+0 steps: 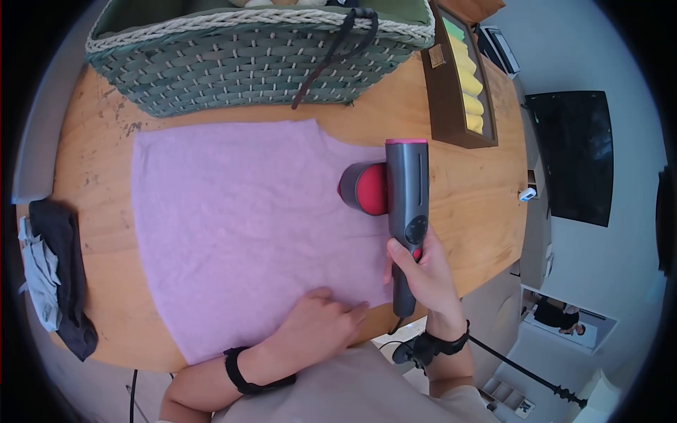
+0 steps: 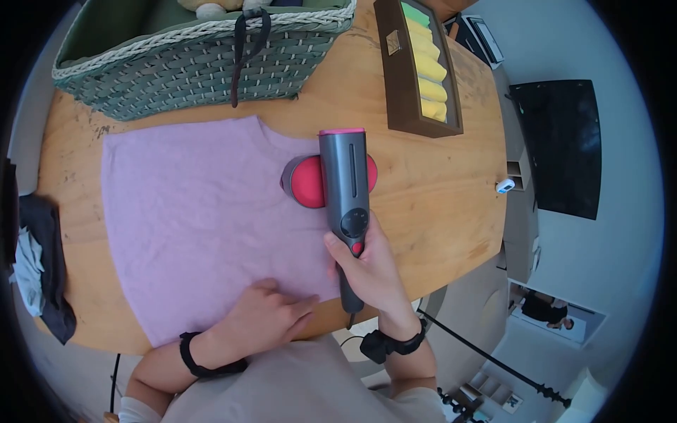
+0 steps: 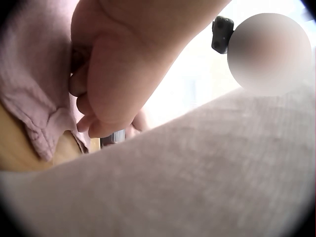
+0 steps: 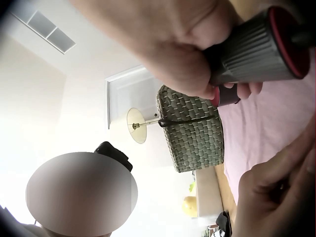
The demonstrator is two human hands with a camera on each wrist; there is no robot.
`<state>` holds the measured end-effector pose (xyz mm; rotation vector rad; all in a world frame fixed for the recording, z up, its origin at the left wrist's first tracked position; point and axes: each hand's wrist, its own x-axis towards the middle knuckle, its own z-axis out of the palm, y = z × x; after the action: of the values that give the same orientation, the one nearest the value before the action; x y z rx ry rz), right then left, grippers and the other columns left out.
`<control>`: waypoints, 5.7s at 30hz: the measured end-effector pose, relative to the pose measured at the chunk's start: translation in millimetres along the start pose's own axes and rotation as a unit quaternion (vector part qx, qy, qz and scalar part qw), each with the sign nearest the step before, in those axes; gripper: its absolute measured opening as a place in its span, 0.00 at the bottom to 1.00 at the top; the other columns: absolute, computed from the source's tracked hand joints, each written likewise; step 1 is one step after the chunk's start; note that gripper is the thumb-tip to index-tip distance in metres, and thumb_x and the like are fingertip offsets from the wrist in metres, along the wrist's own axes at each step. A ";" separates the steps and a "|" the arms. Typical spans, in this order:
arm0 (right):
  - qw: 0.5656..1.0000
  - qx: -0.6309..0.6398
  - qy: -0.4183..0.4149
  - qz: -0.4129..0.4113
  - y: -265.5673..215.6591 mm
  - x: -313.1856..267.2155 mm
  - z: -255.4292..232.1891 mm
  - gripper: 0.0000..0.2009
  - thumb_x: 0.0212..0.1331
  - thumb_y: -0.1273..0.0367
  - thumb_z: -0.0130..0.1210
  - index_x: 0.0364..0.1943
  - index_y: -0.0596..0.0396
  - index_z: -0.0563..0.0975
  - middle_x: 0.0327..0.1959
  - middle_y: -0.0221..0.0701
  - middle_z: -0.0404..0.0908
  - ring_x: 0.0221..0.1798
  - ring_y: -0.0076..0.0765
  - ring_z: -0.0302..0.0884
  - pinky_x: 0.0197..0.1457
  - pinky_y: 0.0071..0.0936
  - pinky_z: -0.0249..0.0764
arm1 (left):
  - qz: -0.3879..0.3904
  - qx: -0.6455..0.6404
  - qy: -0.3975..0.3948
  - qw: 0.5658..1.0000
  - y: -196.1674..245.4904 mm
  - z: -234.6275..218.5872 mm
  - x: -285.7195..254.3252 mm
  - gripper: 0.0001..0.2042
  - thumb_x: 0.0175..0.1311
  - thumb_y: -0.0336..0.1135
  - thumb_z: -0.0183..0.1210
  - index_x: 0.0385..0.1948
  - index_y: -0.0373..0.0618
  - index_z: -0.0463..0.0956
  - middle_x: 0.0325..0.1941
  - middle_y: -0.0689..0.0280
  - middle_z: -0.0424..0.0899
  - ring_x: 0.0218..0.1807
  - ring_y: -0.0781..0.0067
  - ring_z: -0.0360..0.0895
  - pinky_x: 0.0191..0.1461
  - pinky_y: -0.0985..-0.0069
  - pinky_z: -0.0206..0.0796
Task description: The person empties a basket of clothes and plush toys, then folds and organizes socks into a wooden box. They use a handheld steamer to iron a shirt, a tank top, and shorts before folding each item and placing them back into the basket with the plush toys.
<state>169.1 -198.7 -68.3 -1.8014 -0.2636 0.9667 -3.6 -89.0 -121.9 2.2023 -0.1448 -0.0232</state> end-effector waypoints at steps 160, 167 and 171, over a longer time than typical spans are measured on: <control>0.919 -0.261 -0.226 -0.192 -84.3 -1.0 -22.5 0.28 0.52 0.78 0.63 0.61 0.60 0.69 0.38 0.26 0.76 0.44 0.27 0.74 0.51 0.25 0.72 | -0.116 0.066 -0.050 0.990 -31.2 -109.3 -113.9 0.14 0.67 0.44 0.60 0.52 0.55 0.77 0.29 0.62 0.86 0.31 0.56 0.85 0.33 0.60 0.74; 0.890 -0.331 -0.270 -0.160 -86.8 33.2 24.7 0.22 0.48 0.76 0.64 0.51 0.59 0.74 0.36 0.28 0.76 0.40 0.24 0.72 0.46 0.25 0.71 | -0.113 0.063 -0.032 0.991 -50.6 -92.5 -126.7 0.18 0.68 0.44 0.57 0.59 0.59 0.74 0.29 0.62 0.86 0.31 0.55 0.85 0.35 0.58 0.75; 0.869 -0.380 -0.309 -0.077 -69.9 54.6 30.2 0.22 0.46 0.76 0.63 0.50 0.60 0.75 0.33 0.27 0.75 0.37 0.21 0.70 0.44 0.24 0.71 | -0.110 0.069 -0.019 0.991 -51.7 -91.3 -137.2 0.18 0.68 0.43 0.57 0.59 0.59 0.74 0.30 0.63 0.86 0.31 0.55 0.85 0.34 0.59 0.76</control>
<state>200.6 -115.2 -39.5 -2.0406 -1.3274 1.4275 -128.5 30.0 -114.2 2.3471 0.0793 -0.1831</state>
